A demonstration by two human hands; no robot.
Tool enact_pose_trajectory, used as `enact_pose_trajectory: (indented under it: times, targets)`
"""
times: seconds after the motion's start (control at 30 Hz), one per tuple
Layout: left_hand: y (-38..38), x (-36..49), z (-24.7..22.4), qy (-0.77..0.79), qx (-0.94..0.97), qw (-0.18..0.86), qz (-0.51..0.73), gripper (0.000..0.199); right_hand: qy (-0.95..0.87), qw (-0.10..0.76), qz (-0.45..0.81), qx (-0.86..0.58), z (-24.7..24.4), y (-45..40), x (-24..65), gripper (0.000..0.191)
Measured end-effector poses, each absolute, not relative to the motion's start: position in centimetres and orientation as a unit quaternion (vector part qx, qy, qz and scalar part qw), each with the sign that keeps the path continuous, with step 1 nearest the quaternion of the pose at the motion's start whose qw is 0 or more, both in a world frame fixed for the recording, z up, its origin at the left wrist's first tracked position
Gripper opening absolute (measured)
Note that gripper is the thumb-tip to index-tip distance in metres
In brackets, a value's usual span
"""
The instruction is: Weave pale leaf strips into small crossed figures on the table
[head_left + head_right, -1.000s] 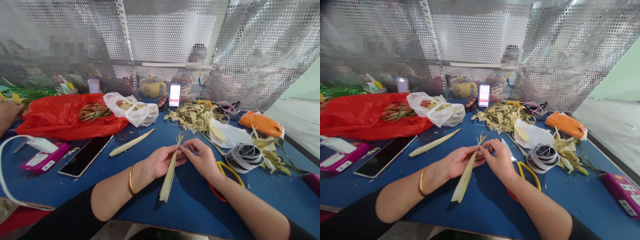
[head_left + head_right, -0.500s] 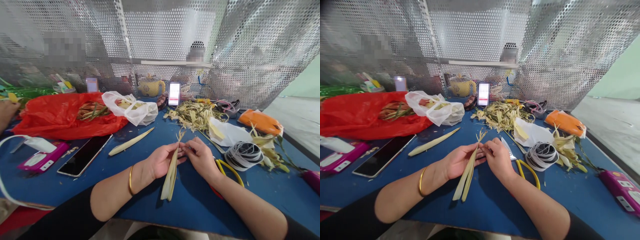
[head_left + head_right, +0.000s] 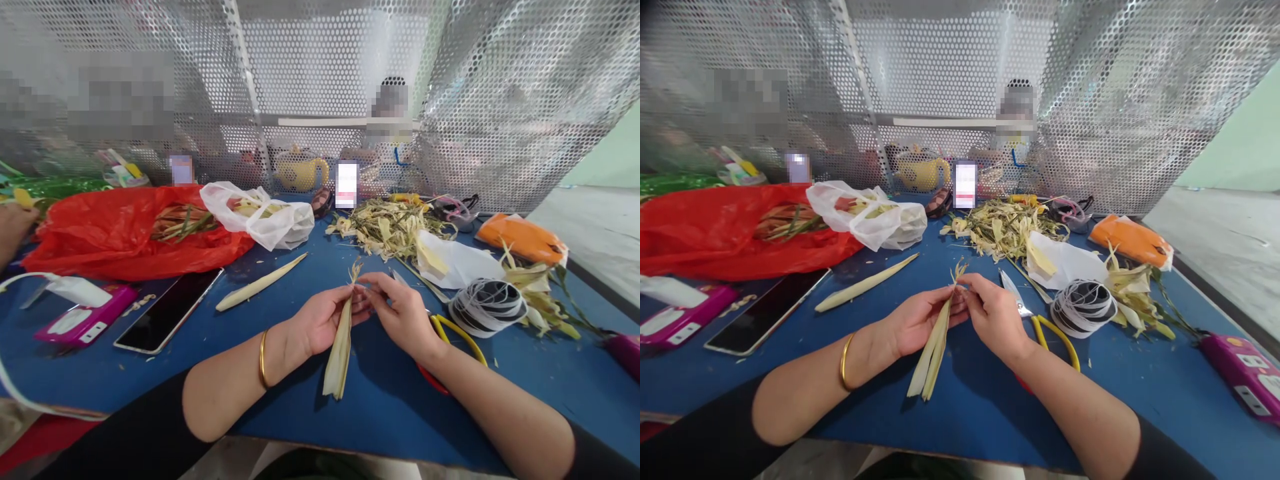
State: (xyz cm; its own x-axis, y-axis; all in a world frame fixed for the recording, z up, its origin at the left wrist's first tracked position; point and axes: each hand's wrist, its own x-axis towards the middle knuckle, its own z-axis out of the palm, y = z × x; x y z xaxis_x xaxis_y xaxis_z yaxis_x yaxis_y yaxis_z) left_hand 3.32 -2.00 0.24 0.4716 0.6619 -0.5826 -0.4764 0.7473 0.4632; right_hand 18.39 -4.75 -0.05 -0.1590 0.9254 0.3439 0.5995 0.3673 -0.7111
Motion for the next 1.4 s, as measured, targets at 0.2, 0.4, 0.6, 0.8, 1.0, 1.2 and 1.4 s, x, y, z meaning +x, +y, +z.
enact_pose_trajectory:
  times: [0.2, 0.4, 0.6, 0.8, 1.0, 1.2, 1.4]
  targets:
    - [-2.40, 3.42, 0.65, 0.416, 0.158, 0.821, 0.357, 0.018, -0.718, 0.361, 0.236, -0.546, -0.38, -4.58, 18.38, 0.019]
    - [-2.52, 3.07, 0.58, 0.459, 0.279, 0.764, 0.358, 0.013, -0.704, 0.362, 0.191, -0.581, -0.22, -4.45, 18.40, 0.017]
    - [-2.30, 2.77, 0.62, 0.492, 0.360, 0.726, 0.318, 0.018, -0.717, 0.327, 0.190, -0.585, 0.11, -4.15, 18.68, 0.018]
    - [-1.98, 3.05, 0.20, 0.485, 0.350, 0.722, 0.350, 0.002, -0.704, 0.310, 0.232, -0.595, 0.13, -3.93, 18.81, 0.018]
    - [-1.98, 3.06, 0.32, 0.492, 0.339, 0.711, 0.371, 0.003, -0.684, 0.315, 0.280, -0.595, 0.09, -3.78, 18.71, 0.020]
    - [-1.77, 3.02, -0.01, 0.507, 0.373, 0.687, 0.363, 0.012, -0.729, 0.350, 0.232, -0.540, 0.32, -3.99, 18.58, 0.020]
    - [-2.00, 3.14, -0.15, 0.502, 0.460, 0.666, 0.304, 0.019, -0.764, 0.384, 0.211, -0.474, 0.09, -4.01, 18.55, 0.021]
